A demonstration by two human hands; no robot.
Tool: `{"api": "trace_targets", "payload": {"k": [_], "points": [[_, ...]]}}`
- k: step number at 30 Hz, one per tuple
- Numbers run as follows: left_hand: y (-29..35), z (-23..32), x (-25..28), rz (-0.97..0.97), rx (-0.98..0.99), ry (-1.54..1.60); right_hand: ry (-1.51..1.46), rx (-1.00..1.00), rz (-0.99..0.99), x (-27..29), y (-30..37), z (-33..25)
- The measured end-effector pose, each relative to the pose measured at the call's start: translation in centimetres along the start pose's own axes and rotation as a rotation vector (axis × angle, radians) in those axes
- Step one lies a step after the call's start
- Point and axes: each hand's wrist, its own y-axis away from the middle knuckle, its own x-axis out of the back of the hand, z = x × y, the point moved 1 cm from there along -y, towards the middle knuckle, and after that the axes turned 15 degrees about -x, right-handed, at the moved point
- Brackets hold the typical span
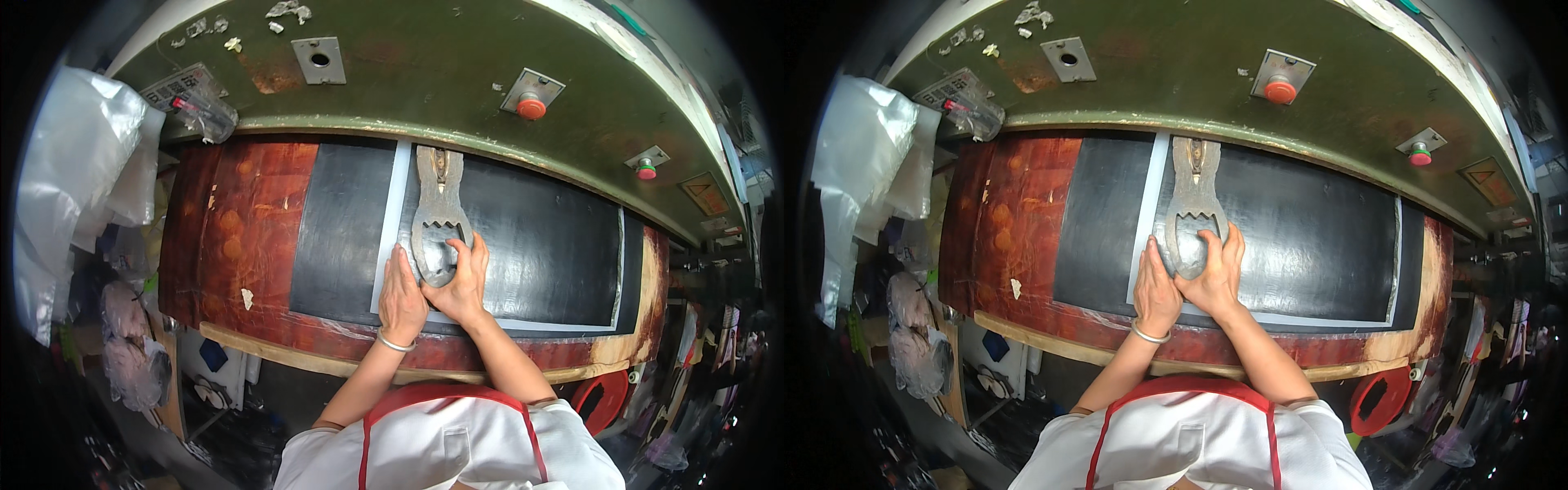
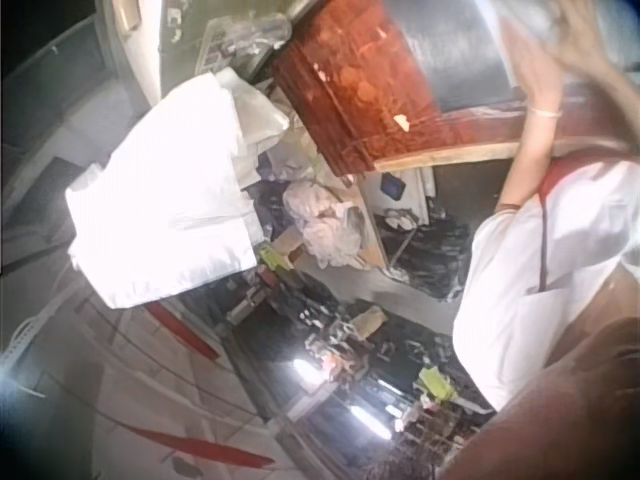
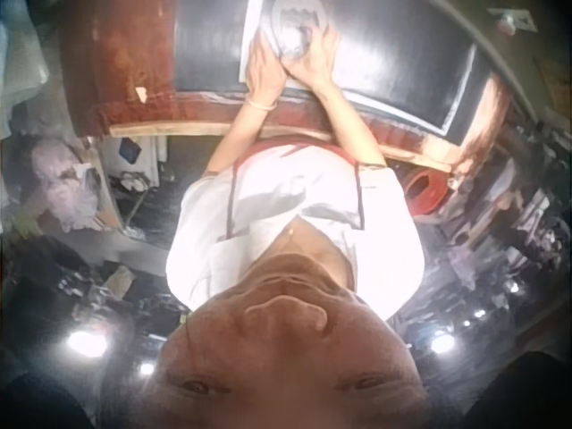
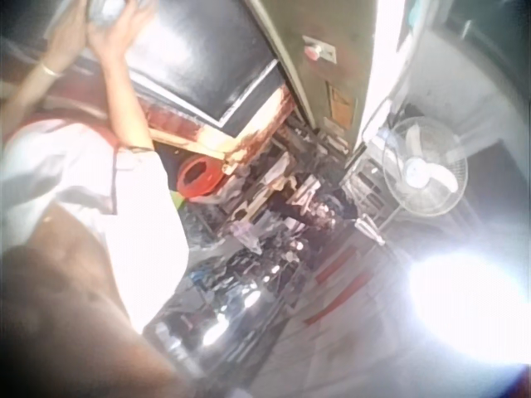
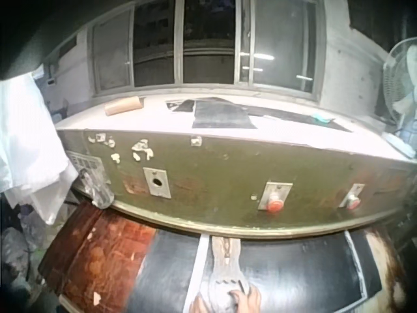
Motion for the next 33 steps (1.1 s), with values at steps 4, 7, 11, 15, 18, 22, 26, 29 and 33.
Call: {"api": "trace_targets", "payload": {"k": [4,7,11,15,18,22,26,29,33], "points": [[-2.7,-0.9,-1.0,0.001,-0.015,-0.010,0.117,0.038,-0.084,0.7,-3.2,0.4],[-5.4,-2.1,-1.5,-0.002,0.092,0.119,-0.128,-0.034,-0.156,2.8,-5.7,2.9],[-6.7,-3.7,0.1,0.038,0.140,0.367,-0.276,-0.200,0.128,8.8,-8.2,9.0],[-5.0,-3.7,1.8,0.052,0.060,0.112,-0.205,-0.414,0.533,17.4,-12.9,14.2],[-4.6,-3.6,0.7,-0.063,0.117,0.105,-0.053,-0.288,0.822,22.7,-17.3,15.0],[-7.8,-4.5,-2.1,-0.077,0.079,0.027,0.178,-0.155,0.854,23.1,-23.2,13.9],[-11.6,-5.9,-4.0,-0.006,0.027,-0.026,0.099,-0.127,0.967,22.0,-24.1,14.0],[-12.4,-6.0,-4.0,-0.010,0.013,-0.062,0.166,-0.119,0.913,22.5,-23.7,14.5],[-11.8,-5.7,-3.7,0.027,0.058,-0.051,0.064,-0.151,0.728,22.1,-20.6,14.3]]}}
